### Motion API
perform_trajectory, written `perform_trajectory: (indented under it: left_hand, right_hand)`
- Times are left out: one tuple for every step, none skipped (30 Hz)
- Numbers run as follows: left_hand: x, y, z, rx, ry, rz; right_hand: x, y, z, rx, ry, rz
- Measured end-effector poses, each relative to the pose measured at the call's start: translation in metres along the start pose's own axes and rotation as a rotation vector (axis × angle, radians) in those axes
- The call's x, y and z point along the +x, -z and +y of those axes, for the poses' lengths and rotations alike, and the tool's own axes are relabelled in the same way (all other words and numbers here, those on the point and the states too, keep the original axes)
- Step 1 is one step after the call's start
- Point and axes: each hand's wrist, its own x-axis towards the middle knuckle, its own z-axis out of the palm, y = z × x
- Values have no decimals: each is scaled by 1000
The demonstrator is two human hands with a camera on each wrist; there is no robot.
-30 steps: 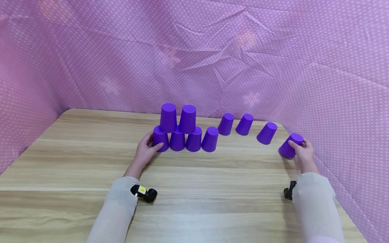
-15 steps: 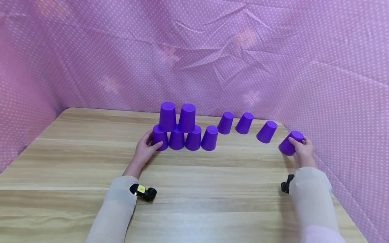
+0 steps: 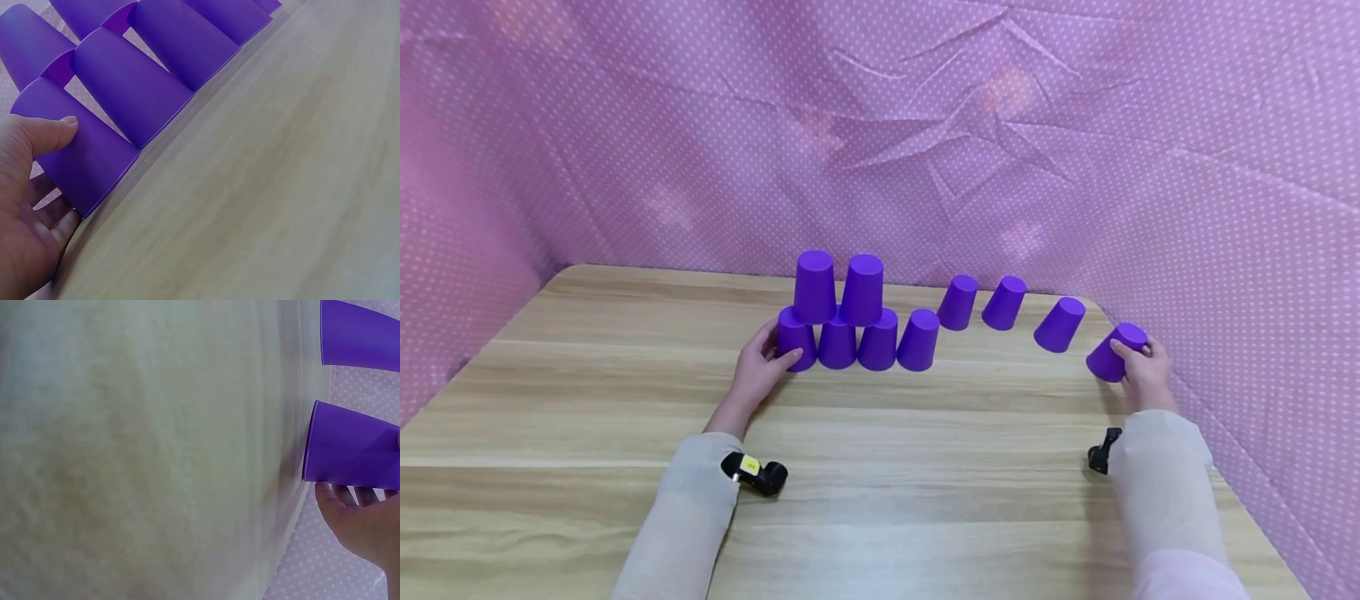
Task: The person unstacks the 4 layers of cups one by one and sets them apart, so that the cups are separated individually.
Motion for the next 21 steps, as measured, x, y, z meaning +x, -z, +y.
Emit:
perform_trajectory:
  left_hand:
    - [0, 0, 0, 2, 1, 2]
    - [0, 0, 0, 0, -2, 2]
    - [1, 0, 0, 0, -4, 2]
    - [1, -1, 0, -2, -3, 4]
    - [1, -1, 0, -2, -6, 4]
    - [1, -1, 1, -5, -5, 6]
    - [1, -1, 1, -6, -4, 7]
    - [1, -1, 1, -7, -3, 7]
    - [0, -1, 1, -6, -1, 8]
    - [0, 0, 2, -5, 1, 10]
    - [0, 0, 2, -6, 0, 8]
    - [0, 0, 2, -7, 3, 10]
    - [-1, 0, 3, -7, 3, 8]
    - [-1, 0, 3, -7, 3, 6]
    - [-1, 0, 3, -6, 4, 4]
    - [-1, 0, 3, -6, 4, 4]
    - [-1, 0, 3, -6, 5, 3]
    - [-1, 0, 3, -3, 6, 3]
    - [-1, 0, 3, -1, 7, 3]
    - [-1, 0, 3, -1, 9, 3]
    - [-1, 0, 3, 0, 10, 3]
  right_hand:
    - [3, 1, 2, -6, 11, 5]
    - [7, 1, 4, -7, 26, 10]
    - [9, 2, 6, 3, 38, 15]
    - [11, 2, 8, 5, 50, 18]
    - [13, 2, 9, 11, 62, 20]
    - [14, 2, 10, 27, 72, 13]
    - [15, 2, 11, 44, 75, 4]
    - [13, 1, 10, 60, 69, -4]
    - [12, 1, 9, 73, 61, -16]
    - [12, 1, 9, 74, 55, -23]
    - [12, 1, 9, 79, 50, -30]
    - [14, 2, 9, 88, 39, -40]
    - [15, 3, 10, 76, 35, -44]
    - [17, 4, 11, 84, 32, -49]
    - [21, 6, 13, 87, 30, -55]
    - [24, 7, 14, 82, 30, -59]
    - [26, 9, 15, 82, 30, -64]
    - [29, 10, 17, 86, 30, -71]
    - [30, 11, 18, 78, 32, -71]
    - [31, 12, 19, 89, 29, -73]
    - [31, 13, 19, 78, 25, -72]
